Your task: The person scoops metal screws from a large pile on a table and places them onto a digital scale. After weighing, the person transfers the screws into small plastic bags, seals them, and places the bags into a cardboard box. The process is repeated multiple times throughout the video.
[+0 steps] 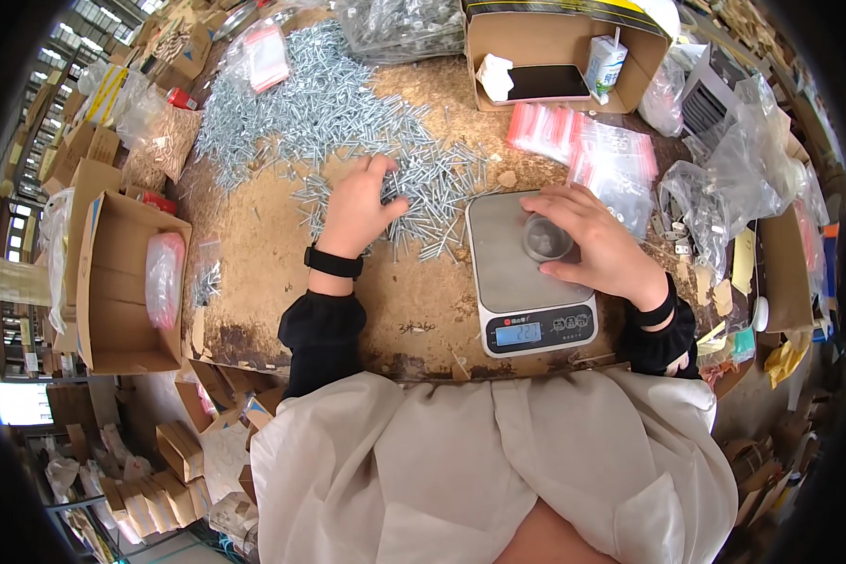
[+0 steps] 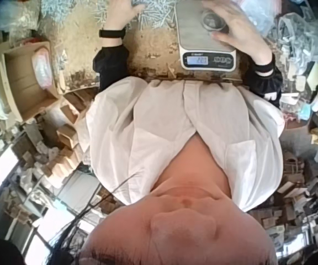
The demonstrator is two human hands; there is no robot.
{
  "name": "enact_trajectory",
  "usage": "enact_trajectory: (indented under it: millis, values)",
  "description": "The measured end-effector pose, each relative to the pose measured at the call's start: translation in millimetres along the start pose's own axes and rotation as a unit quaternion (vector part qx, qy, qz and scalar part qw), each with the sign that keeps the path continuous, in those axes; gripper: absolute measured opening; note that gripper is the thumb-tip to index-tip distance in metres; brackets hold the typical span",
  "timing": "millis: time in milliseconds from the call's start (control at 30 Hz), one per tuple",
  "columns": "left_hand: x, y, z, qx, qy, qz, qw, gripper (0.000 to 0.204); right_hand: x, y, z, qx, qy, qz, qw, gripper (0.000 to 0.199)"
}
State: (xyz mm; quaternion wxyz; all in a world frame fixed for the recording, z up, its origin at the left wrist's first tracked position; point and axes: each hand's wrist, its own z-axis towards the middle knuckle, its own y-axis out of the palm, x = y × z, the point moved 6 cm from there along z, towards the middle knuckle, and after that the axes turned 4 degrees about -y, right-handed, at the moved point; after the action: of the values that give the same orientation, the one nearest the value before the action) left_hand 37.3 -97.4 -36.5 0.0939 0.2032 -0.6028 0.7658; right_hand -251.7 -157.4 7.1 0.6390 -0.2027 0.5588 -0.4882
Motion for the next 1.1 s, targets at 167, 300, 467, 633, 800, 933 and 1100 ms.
enact_trajectory:
  millis: [167,300,467,633,800,933,1100]
  values:
    - [6.7,-0.2,-1.2,0.013,0.002,0.04,0.999,0.033,-3.5,-0.7,1.6,0.01,-0.011,-0.01,1.0,0.076]
    - [7.1,7.4,0.0,0.041,0.02,0.111,0.993,0.033,-5.3,-0.7,1.9,0.019,-0.016,-0.014,1.0,0.076]
    - [1.1,2.9,-0.8,0.074,0.044,0.042,0.995,0.03,-3.8,-0.4,0.1,0.022,-0.022,-0.015,0.999,0.077]
    - [-10.0,-11.7,-0.1,0.067,-0.028,-0.084,0.994,0.03,-5.3,-3.4,0.2,0.032,-0.013,-0.015,0.999,0.077]
    - [-19.6,-26.6,-4.0,0.152,-0.035,-0.172,0.973,0.029,-5.8,-4.5,-0.4,0.051,-0.008,-0.012,0.999,0.076]
    - [-26.4,-28.5,-7.2,0.154,-0.08,-0.262,0.949,0.029,-9.5,-6.1,0.2,0.075,-0.004,-0.005,0.997,0.077]
    - [-25.4,-26.4,-7.5,0.156,-0.085,-0.363,0.915,0.023,-8.9,-5.1,0.5,0.085,-0.005,0.015,0.996,0.077]
